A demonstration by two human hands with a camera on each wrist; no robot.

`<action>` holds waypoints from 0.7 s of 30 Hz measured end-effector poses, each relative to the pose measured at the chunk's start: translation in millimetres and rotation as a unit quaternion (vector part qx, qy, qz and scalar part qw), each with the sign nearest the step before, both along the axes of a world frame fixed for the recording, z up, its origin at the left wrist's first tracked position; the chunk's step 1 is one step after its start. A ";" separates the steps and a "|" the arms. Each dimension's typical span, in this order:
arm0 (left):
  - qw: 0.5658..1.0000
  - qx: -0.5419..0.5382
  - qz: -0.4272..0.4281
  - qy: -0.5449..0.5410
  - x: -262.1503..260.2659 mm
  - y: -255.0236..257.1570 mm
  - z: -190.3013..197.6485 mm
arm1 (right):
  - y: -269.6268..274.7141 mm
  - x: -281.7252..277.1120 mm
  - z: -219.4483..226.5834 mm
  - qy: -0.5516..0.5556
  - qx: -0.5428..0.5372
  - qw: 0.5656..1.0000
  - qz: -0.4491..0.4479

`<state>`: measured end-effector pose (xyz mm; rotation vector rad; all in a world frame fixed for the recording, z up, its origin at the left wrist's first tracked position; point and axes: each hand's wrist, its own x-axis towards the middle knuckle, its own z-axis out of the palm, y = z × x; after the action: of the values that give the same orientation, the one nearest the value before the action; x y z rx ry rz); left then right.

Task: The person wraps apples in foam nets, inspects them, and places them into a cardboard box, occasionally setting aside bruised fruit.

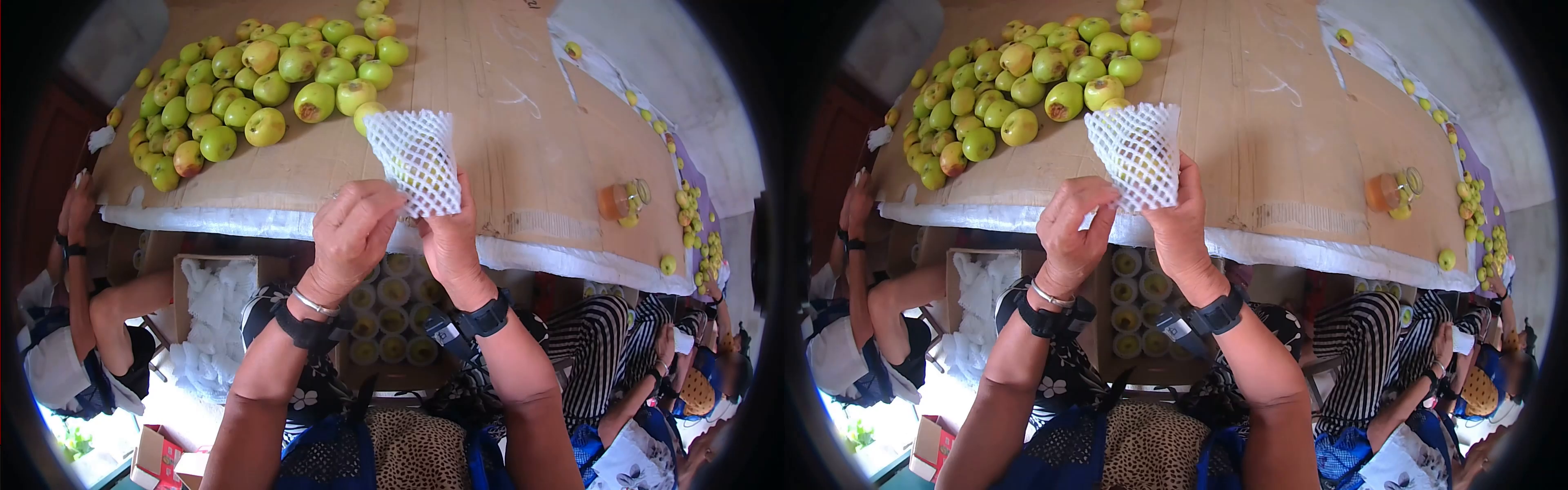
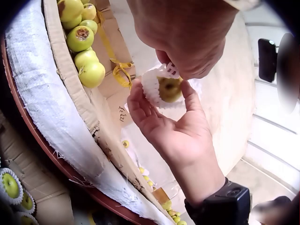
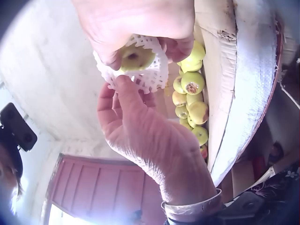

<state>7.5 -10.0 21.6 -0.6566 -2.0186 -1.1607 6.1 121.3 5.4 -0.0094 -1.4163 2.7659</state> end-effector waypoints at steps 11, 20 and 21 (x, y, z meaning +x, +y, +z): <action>0.979 0.001 -0.149 -0.138 5.2 -6.9 5.3 | 5.1 0.0 -9.2 -0.083 -0.082 0.991 0.062; 0.814 0.443 -0.156 -0.343 -7.9 -21.6 7.8 | 6.9 4.9 -8.4 -0.055 -0.062 0.981 0.174; 0.783 0.464 -0.189 -0.368 -6.4 -17.3 7.8 | 5.1 5.8 -9.0 -0.056 -0.056 0.979 0.190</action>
<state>1.0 -27.3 29.4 -0.0521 -1.5022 -2.7076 12.0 126.4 -3.5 0.1170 -1.4143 3.1993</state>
